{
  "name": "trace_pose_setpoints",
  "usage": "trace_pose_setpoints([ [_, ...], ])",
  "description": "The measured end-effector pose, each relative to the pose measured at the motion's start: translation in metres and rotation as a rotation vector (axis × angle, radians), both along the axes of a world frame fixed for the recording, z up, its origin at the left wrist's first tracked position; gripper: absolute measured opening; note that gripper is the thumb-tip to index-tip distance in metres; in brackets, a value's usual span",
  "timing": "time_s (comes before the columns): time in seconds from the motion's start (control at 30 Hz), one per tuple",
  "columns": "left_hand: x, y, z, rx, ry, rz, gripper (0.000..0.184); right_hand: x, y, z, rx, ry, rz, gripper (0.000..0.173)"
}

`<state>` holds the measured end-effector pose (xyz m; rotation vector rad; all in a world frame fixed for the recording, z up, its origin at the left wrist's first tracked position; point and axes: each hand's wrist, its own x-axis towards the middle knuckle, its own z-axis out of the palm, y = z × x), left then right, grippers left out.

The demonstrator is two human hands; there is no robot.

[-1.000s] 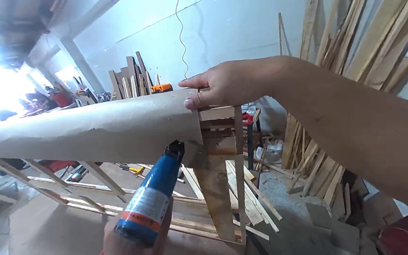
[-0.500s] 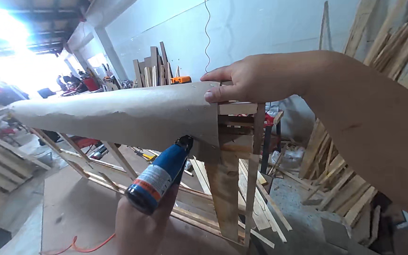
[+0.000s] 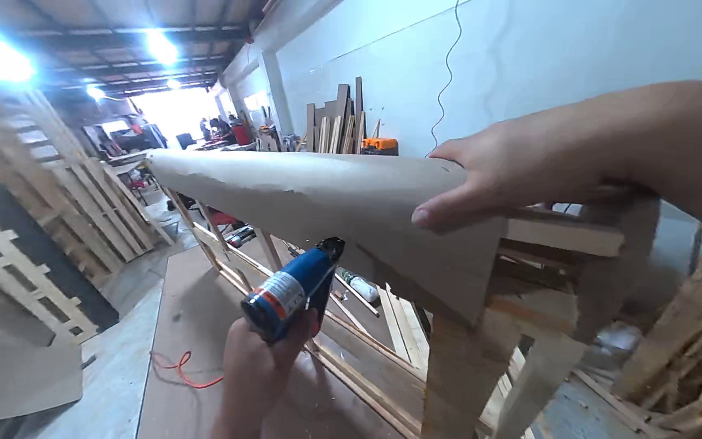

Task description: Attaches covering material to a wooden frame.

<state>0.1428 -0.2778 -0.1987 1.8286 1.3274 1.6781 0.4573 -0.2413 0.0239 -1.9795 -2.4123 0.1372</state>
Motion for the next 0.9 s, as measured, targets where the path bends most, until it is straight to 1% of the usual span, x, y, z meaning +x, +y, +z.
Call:
trace_pose_setpoints([
  [0.07,-0.018,0.008,0.009,-0.008,0.018,0.030,0.034,-0.020,0.005,0.000,-0.024,0.009,0.003,0.093],
  [0.13,-0.030,0.016,0.021,0.006,0.031,0.036,0.032,-0.035,0.012,-0.003,-0.001,0.017,0.023,0.091],
  [0.17,-0.035,0.021,0.026,0.017,0.028,0.030,0.032,-0.044,0.017,-0.002,0.004,-0.002,0.042,0.092],
  [0.27,-0.050,0.035,0.034,0.052,-0.004,0.002,0.031,-0.082,0.035,0.005,-0.007,-0.080,0.058,0.084],
  [0.3,-0.057,0.039,0.033,0.056,-0.010,-0.014,0.032,-0.098,0.044,0.006,-0.016,-0.087,0.055,0.078],
  [0.43,-0.084,0.051,0.017,0.064,-0.063,-0.104,0.038,-0.149,0.095,0.004,-0.064,0.007,0.027,0.070],
  [0.53,-0.105,0.059,0.007,0.017,-0.095,-0.119,0.040,-0.164,0.119,0.002,-0.036,0.020,0.054,0.059],
  [0.6,-0.114,0.065,0.008,-0.014,-0.060,-0.109,0.037,-0.165,0.124,-0.004,-0.007,-0.022,0.047,0.060],
  [0.73,-0.109,0.087,0.038,-0.006,0.045,-0.088,0.030,-0.167,0.124,-0.001,0.022,-0.081,0.037,0.066],
  [0.8,-0.105,0.099,0.050,-0.035,0.070,-0.078,0.024,-0.166,0.125,-0.003,-0.025,-0.021,0.067,0.070],
  [0.87,-0.105,0.104,0.057,-0.073,0.059,-0.102,0.022,-0.160,0.127,-0.001,-0.105,0.068,0.118,0.071],
  [0.9,-0.105,0.105,0.060,-0.092,0.054,-0.114,0.022,-0.159,0.126,0.003,-0.150,0.107,0.109,0.075],
])
